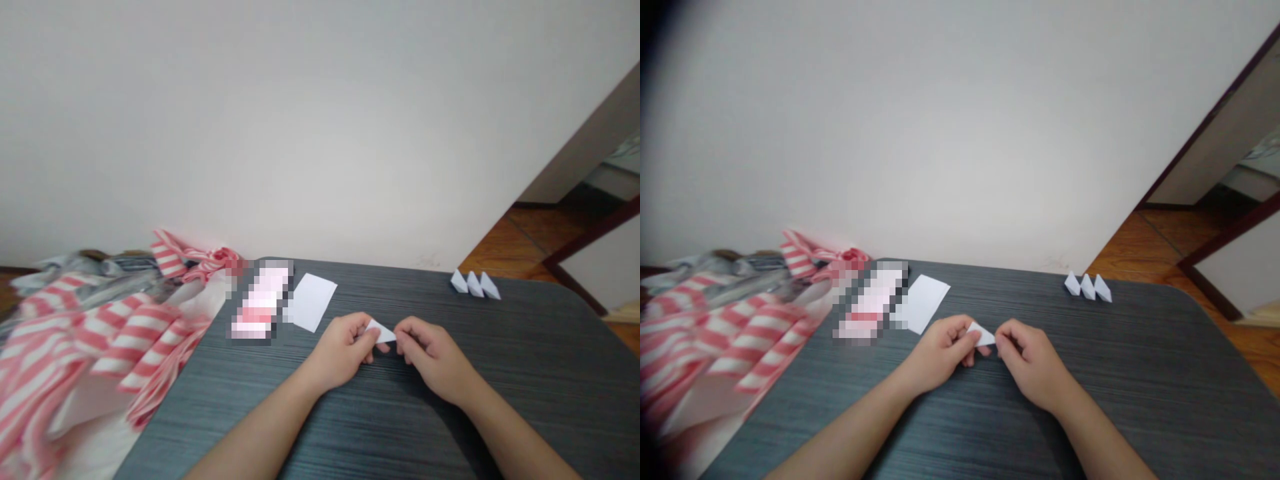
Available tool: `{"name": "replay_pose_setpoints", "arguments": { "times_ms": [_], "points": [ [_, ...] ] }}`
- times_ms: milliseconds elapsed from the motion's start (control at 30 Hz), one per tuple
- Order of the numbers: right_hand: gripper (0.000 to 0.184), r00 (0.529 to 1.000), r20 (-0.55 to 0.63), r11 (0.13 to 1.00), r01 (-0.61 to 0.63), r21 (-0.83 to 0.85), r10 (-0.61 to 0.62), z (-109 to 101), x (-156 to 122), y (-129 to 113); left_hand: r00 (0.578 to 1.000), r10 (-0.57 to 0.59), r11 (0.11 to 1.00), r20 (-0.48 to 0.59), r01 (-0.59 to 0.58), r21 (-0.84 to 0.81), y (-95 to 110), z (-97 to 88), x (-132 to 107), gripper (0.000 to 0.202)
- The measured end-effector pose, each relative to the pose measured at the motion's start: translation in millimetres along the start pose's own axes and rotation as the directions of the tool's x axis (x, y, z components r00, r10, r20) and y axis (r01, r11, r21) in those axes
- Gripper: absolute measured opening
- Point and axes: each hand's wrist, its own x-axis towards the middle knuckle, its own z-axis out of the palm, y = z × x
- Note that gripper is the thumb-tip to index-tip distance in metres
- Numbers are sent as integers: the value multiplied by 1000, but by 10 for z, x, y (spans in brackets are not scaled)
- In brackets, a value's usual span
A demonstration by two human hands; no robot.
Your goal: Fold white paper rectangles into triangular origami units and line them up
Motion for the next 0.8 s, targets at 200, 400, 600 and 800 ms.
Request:
{"name": "replay_pose_setpoints", "arguments": {
  "times_ms": [200,400,600,800],
  "points": [
    [20,1000,21,1000,-12,-6,12,25,9,22,1000,19,1000,-4,-19,0,7,4,-4,26],
    [19,998,27,998,-52,40,51,4,23,63,998,57,994,37,-53,-90,-14,-21,-3,40],
    [21,996,45,988,-84,127,79,-11,8,131,999,39,939,21,-29,-343,-110,-19,34,46],
    [22,992,93,981,-95,167,80,-7,-3,100,998,58,982,-16,-60,-180,-103,8,24,22]
  ]
}}
